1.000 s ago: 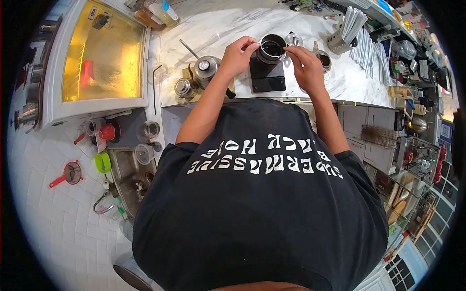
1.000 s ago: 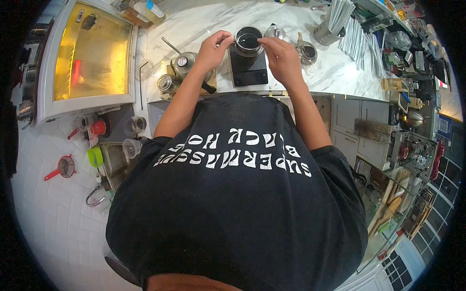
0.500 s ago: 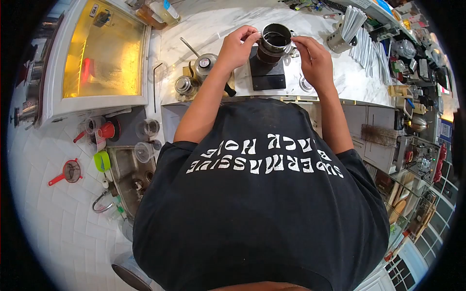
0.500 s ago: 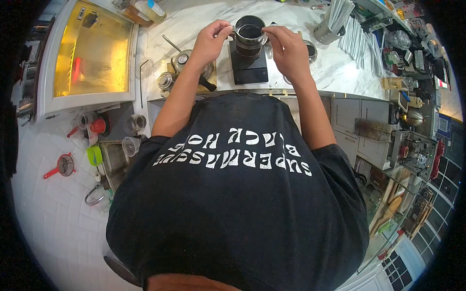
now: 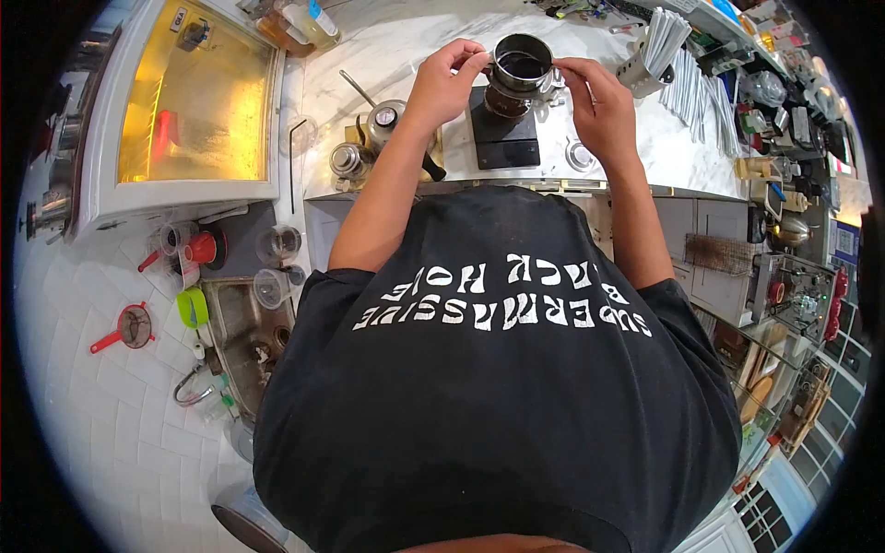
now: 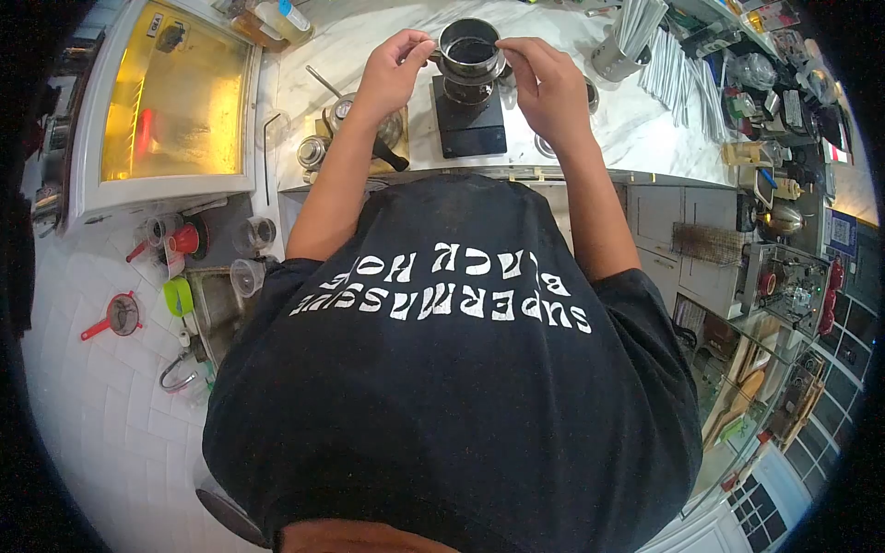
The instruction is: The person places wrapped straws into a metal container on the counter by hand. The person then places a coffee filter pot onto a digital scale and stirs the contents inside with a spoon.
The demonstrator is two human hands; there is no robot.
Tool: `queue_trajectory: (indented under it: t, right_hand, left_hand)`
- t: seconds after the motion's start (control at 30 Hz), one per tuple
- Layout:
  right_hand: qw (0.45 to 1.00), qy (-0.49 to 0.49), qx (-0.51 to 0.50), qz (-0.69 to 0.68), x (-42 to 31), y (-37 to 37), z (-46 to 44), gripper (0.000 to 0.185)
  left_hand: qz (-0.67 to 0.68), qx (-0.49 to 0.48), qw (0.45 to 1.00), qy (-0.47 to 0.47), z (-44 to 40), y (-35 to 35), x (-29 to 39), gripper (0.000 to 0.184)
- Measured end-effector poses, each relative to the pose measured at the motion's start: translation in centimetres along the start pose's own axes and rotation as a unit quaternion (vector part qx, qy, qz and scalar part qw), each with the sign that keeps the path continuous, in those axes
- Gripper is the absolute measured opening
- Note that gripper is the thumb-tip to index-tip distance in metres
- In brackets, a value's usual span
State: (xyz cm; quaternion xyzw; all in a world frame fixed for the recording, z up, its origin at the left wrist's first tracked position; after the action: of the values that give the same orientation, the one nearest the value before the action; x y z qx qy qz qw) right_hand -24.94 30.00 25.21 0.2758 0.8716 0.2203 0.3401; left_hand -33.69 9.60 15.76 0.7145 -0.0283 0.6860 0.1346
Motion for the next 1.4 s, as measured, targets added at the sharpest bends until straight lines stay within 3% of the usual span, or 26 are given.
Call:
queue_trajectory:
  t: [1.1, 1.4]
  right_hand:
    - [0.998, 0.046, 0.034, 0.023, 0.0, 0.3, -0.1, 0.014]
    - [1.000, 0.018, 0.020, 0.003, 0.4, -0.2, 0.1, 0.016]
  left_hand:
    - [0.036, 0.011, 0.999, 0.016, -0.2, -0.6, -0.3, 0.016]
    - [0.035, 0.004, 0.999, 0.030, -0.3, -0.8, -1.1, 0.017]
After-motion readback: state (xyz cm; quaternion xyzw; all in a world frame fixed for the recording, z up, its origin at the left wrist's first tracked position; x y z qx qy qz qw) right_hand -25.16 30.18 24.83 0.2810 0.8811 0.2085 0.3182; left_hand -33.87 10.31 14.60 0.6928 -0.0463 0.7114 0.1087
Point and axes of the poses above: each hand's wrist, its own z-axis away from the middle knuckle, its own y-axis out of the back of the hand, x = y × z, the point moved 7 cm from there along -z, towards the middle knuckle, and after that the axes turned 10 degrees about y, right-handed, at the moved point
